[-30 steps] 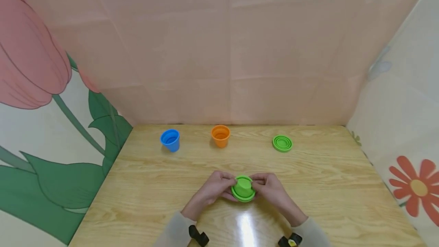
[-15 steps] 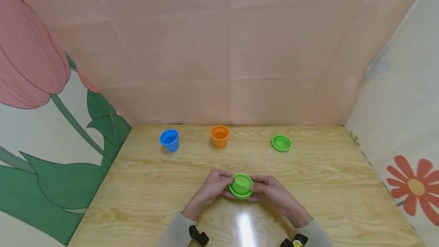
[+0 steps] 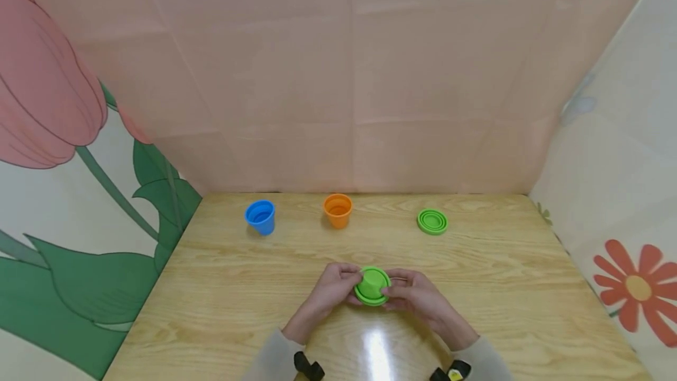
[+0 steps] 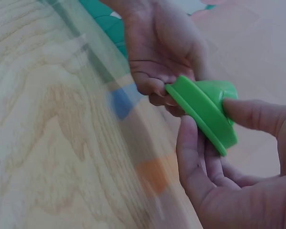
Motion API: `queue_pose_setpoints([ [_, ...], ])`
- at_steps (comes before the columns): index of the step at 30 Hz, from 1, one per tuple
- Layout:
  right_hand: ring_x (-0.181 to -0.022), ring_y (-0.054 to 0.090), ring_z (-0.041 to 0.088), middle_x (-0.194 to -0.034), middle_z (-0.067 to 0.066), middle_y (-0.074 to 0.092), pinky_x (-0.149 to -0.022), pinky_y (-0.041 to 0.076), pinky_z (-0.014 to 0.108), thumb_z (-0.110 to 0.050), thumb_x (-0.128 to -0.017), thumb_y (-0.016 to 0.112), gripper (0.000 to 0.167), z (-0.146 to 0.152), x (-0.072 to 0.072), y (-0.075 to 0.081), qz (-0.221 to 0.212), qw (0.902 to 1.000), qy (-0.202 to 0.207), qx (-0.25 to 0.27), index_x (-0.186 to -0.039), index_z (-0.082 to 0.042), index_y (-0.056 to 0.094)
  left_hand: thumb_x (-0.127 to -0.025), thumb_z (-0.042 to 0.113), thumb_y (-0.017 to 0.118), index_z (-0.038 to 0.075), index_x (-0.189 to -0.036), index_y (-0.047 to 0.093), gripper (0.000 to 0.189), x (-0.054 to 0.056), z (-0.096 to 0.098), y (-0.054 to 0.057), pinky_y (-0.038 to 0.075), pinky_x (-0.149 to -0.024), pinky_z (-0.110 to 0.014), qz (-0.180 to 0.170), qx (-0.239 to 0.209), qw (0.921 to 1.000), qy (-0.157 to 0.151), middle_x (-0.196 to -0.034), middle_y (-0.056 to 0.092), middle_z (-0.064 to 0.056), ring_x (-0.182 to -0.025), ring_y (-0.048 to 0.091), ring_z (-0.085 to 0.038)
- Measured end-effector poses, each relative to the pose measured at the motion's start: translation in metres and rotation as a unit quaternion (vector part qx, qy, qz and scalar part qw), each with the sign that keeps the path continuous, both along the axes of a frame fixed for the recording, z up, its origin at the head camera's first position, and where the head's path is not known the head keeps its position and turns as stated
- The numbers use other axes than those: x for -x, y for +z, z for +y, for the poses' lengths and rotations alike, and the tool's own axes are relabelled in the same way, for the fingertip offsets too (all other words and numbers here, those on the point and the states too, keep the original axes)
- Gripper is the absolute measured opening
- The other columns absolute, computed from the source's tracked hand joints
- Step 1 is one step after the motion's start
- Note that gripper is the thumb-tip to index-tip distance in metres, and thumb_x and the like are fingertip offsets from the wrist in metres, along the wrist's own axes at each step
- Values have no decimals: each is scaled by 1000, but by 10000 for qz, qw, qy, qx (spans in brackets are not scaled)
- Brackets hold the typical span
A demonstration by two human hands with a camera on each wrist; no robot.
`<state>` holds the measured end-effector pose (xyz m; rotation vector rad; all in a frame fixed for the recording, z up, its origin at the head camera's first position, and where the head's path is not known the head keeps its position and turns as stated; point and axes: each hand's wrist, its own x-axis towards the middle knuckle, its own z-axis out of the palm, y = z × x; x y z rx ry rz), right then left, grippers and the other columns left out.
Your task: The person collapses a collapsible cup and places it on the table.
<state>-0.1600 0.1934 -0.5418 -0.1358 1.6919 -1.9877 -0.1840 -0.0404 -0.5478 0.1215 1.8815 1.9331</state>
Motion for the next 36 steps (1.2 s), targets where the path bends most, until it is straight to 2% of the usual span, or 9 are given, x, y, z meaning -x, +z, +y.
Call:
queue_pose_setpoints([
  [5, -92, 74, 12, -106, 0, 77, -83, 66, 29, -4, -96, 69, 56, -6, -1, 1, 74, 9994, -265, -221, -142, 16, 45, -106, 14, 59, -11, -128, 64, 33, -3, 4, -3, 68, -69, -31, -16, 58, 9999, 105, -113, 78, -23, -79, 75, -17],
  [8, -90, 73, 12, -105, 0, 77, -80, 66, 27, -4, -95, 69, 55, -8, -1, 3, 43, 9986, -376, -377, -142, 15, 46, -108, 17, 57, -10, -128, 65, 35, -5, 4, -4, 69, -72, -32, -95, -24, 9999, 67, -111, 76, -19, -78, 74, -16],
  [11, -91, 73, 12, -105, 0, 76, -80, 65, 27, -3, -95, 68, 55, -8, -2, 4, 29, 9982, -403, -450, -142, 15, 46, -107, 15, 56, -10, -130, 65, 35, -6, 2, -4, 69, -78, -34, -173, -196, 9996, -94, -112, 75, -17, -83, 73, -16],
  [18, -92, 74, 13, -105, 1, 77, -81, 66, 28, -4, -94, 68, 56, -6, -3, 3, 48, 9982, -391, -457, -142, 16, 46, -102, 11, 60, -9, -140, 58, 43, -5, -6, -1, 67, -93, -39, -354, -659, 9953, -621, -129, 70, -20, -102, 73, -19],
  [22, -92, 74, 13, -105, 2, 77, -81, 66, 27, -3, -94, 69, 55, -5, -1, 1, 76, 9982, -402, -438, -141, 16, 47, -101, 9, 61, -7, -142, 58, 44, -4, -8, -2, 66, -95, -41, -391, -771, 9937, -720, -133, 69, -22, -108, 73, -22],
  [29, -92, 74, 15, -106, 2, 75, -83, 66, 29, -4, -95, 69, 56, -4, 1, -3, 70, 9985, -337, -421, -141, 16, 46, -100, 6, 65, -7, -141, 58, 44, -2, -2, -3, 68, -88, -36, -383, -444, 9971, -491, -126, 74, -21, -102, 75, -21],
  [36, -96, 74, 17, -110, 7, 74, -89, 67, 33, -4, -96, 70, 57, -3, 1, -6, 56, 9991, -216, -364, -142, 17, 44, -98, 3, 66, -6, -137, 62, 40, -5, 0, -3, 68, -81, -33, -208, -178, 9990, -347, -116, 76, -17, -92, 74, -16],
])
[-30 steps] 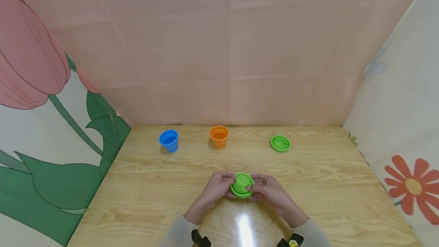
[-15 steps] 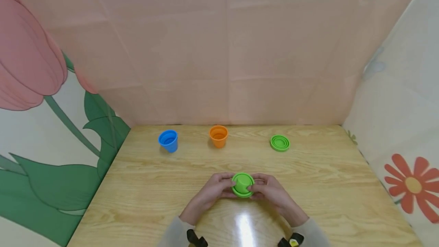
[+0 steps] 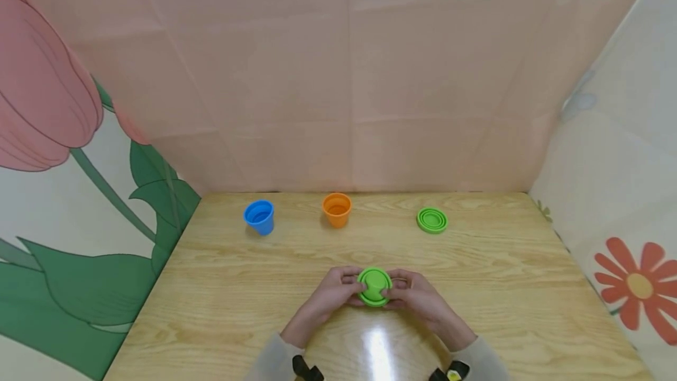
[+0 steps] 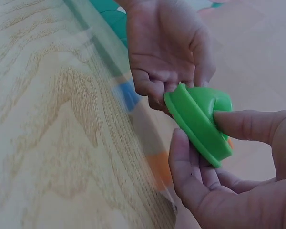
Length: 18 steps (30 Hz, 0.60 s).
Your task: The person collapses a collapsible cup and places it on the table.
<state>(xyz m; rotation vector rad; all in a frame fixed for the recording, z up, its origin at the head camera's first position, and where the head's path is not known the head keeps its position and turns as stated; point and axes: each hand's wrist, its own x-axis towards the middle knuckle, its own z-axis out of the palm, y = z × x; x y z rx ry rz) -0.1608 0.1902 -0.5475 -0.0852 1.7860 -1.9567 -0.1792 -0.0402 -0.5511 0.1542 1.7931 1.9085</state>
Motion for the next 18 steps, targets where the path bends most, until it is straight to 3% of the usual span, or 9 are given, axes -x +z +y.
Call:
queue_pose_setpoints([
  [8, -106, 74, 20, -122, 17, 72, -98, 65, 38, -11, -94, 79, 72, 0, -1, -2, -33, 9999, 48, -122, -148, 15, 39, -96, 3, 67, -8, -135, 62, 41, -3, 0, 1, 68, -78, -31, 31, 20, 9997, 231, -114, 77, -16, -90, 74, -15],
  [18, -92, 72, 14, -112, 12, 77, -77, 65, 27, -11, -87, 84, 65, -12, -1, 4, 268, 9952, -615, -714, -138, 15, 53, -96, 4, 68, -5, -134, 64, 39, -4, 8, 9, 67, -72, -28, 249, 351, 9979, 488, -107, 76, -13, -85, 73, -14],
])
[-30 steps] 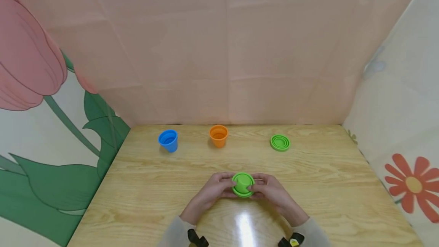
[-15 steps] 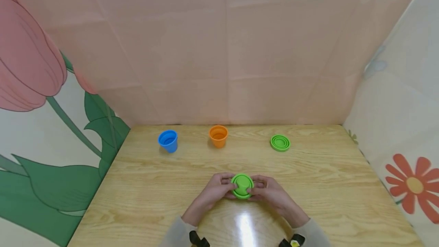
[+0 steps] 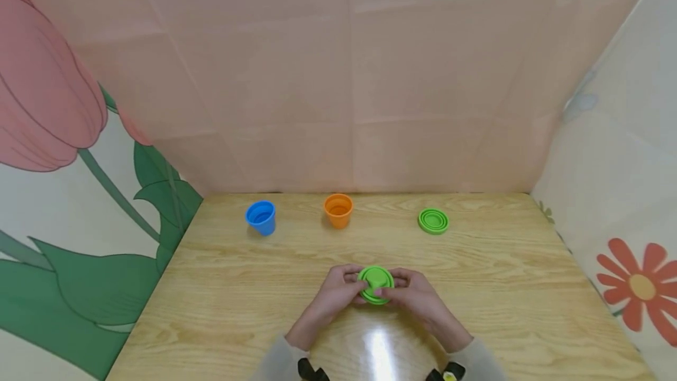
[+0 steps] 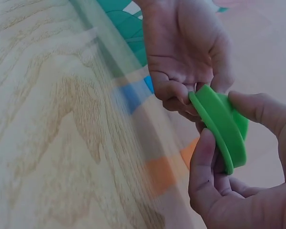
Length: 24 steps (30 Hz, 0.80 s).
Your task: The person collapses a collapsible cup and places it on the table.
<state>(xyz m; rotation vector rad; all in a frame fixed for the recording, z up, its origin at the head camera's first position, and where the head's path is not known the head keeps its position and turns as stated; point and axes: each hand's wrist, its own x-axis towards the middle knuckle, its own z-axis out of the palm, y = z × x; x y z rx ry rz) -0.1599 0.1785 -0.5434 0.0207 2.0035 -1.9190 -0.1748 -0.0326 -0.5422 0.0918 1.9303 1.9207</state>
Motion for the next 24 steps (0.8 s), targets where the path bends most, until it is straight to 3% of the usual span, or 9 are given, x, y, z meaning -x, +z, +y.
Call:
queue_pose_setpoints([
  [7, -85, 70, 13, -105, 9, 77, -70, 63, 27, -8, -86, 83, 59, -3, 0, 1, 108, 9996, -116, -228, -134, 14, 57, -95, 0, 67, -6, -132, 65, 38, -4, 4, 1, 67, -70, -31, 174, 81, 9997, 115, -107, 75, -15, -81, 72, -13],
  [24, -83, 69, 15, -103, 13, 76, -66, 63, 29, -3, -84, 80, 55, -5, 2, 1, 207, 9982, -231, -510, -132, 15, 58, -97, 0, 66, -6, -132, 66, 35, -3, 3, -4, 68, -74, -31, 175, -109, 9998, -11, -108, 76, -15, -86, 75, -16],
])
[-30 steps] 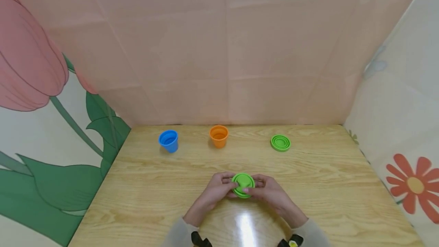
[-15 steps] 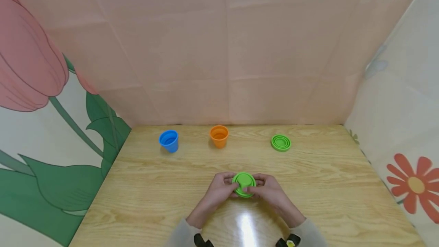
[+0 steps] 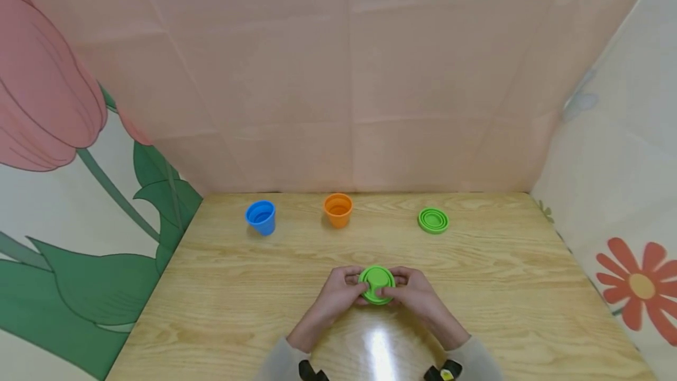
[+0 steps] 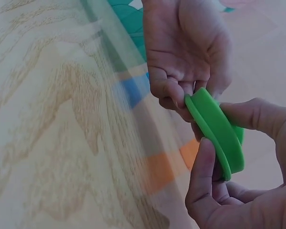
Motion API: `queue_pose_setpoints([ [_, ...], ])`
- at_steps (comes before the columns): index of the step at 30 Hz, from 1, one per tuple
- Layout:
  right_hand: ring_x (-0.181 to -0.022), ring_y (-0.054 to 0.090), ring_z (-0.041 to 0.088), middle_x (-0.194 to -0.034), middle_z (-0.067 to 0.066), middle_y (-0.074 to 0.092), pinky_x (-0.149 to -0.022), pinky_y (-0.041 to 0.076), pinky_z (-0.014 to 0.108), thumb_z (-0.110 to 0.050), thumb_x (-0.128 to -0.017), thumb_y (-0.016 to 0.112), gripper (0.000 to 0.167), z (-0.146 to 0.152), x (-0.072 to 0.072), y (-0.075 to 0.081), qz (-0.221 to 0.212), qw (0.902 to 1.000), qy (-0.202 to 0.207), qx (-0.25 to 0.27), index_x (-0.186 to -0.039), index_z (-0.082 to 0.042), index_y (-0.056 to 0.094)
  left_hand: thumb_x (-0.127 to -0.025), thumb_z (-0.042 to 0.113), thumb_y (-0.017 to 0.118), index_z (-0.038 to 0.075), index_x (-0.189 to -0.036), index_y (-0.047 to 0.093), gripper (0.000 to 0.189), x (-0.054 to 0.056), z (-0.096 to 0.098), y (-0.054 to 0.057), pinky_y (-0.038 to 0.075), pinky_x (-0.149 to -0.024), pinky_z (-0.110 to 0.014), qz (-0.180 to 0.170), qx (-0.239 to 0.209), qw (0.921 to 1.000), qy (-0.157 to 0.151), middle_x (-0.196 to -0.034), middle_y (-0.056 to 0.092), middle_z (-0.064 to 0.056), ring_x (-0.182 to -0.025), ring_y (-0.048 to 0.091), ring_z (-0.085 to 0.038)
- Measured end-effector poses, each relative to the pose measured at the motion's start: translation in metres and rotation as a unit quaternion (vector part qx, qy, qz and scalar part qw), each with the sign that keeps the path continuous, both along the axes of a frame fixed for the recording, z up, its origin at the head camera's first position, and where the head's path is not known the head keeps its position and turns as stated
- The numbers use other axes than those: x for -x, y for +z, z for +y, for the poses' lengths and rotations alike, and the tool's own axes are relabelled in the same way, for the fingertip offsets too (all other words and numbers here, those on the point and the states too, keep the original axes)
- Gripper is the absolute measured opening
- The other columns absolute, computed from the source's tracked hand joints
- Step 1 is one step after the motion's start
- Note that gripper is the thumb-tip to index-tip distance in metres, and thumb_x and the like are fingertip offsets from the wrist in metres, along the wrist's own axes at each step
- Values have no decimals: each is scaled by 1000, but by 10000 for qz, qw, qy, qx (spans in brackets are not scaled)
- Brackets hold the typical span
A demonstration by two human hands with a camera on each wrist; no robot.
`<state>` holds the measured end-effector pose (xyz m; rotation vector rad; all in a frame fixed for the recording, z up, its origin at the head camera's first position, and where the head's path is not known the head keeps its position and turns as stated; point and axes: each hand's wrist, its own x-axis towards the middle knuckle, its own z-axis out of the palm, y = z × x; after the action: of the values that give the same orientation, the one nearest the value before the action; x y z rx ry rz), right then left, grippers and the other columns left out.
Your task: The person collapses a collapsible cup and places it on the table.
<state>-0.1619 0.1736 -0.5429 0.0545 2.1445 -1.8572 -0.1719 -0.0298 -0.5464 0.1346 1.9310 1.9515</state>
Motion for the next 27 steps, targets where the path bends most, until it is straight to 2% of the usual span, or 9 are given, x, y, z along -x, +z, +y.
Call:
queue_pose_setpoints([
  [8, -85, 69, 16, -105, 13, 75, -66, 64, 29, -4, -84, 81, 55, 1, -2, -1, 11, 10000, 16, -73, -132, 13, 59, -95, -1, 67, -6, -130, 67, 35, 2, -1, -3, 68, -74, -31, -113, -192, 9997, -55, -109, 78, -17, -87, 75, -16],
  [18, -81, 67, 15, -99, 11, 73, -64, 62, 27, 1, -81, 79, 52, -5, -1, -2, -21, 9995, -244, -182, -128, 13, 61, -94, -2, 67, -5, -130, 68, 35, -1, 2, 2, 68, -71, -31, 123, 333, 9993, 66, -104, 74, -14, -80, 72, -14],
  [27, -81, 62, 17, -100, 12, 69, -60, 59, 27, 4, -76, 75, 52, -12, -1, -4, 21, 9978, -502, -438, -127, 10, 62, -94, -4, 66, -4, -130, 67, 36, -1, 5, -3, 68, -70, -30, 169, 341, 9991, 194, -103, 71, -14, -80, 72, -14],
])
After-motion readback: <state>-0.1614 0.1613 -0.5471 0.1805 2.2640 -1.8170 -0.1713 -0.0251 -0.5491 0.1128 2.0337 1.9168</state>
